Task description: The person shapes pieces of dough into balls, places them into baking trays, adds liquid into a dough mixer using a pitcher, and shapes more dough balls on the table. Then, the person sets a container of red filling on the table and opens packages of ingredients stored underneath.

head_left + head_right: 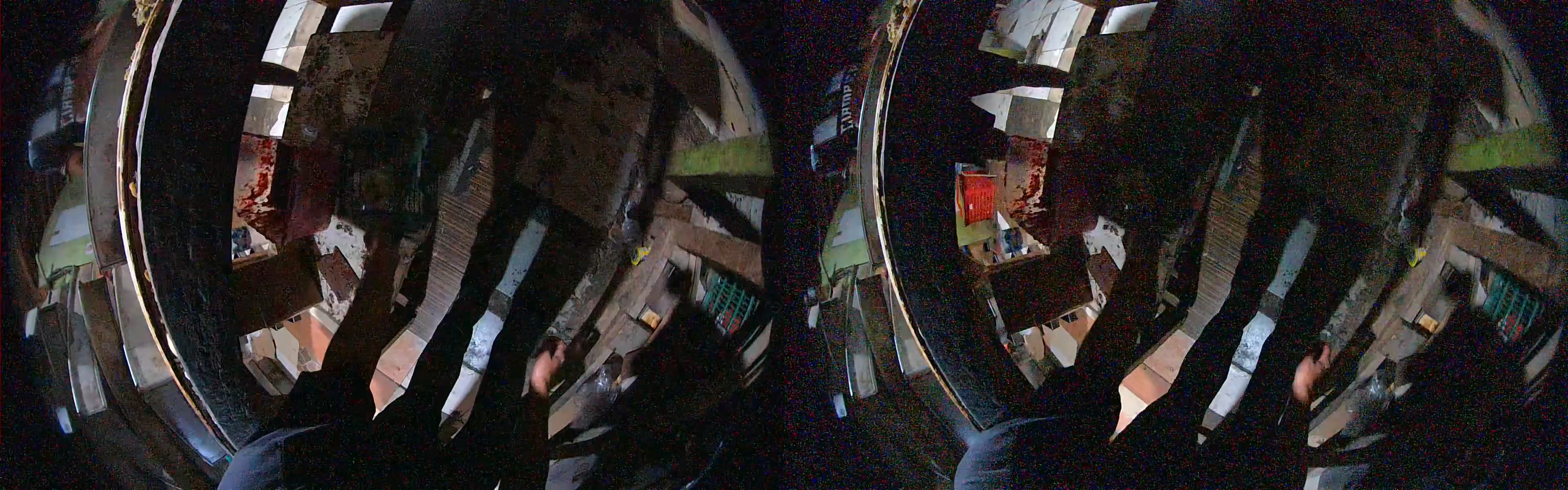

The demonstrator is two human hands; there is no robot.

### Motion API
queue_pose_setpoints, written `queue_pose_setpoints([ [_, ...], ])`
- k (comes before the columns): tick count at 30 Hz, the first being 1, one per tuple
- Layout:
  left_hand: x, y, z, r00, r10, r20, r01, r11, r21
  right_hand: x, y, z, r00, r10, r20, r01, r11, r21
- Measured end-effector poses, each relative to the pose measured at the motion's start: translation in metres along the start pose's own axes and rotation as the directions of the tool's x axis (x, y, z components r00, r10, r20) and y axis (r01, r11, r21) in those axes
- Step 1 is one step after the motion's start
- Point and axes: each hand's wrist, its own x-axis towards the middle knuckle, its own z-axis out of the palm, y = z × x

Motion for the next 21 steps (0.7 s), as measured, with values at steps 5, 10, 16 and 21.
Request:
queue_pose_setpoints([
  [5,0.039,0.102,0.068,0.987,0.161,0.008,-0.159,0.982,-0.097,0.014,0.008,0.02,0.995,-0.095,0.0,0.095,0.99,-0.104],
  [10,0.059,0.19,0.105,0.964,0.264,0.007,-0.262,0.959,-0.107,0.043,-0.056,0.025,0.993,-0.069,0.095,0.06,0.994,0.088],
  [16,0.046,0.21,0.091,0.95,0.312,0.0,-0.31,0.946,-0.092,0.089,-0.196,0.056,0.933,-0.235,0.272,0.151,0.943,0.296],
  [21,-0.001,0.206,0.063,0.941,0.333,-0.063,-0.337,0.938,-0.082,0.081,-0.297,0.102,0.818,-0.415,0.399,0.249,0.88,0.405],
])
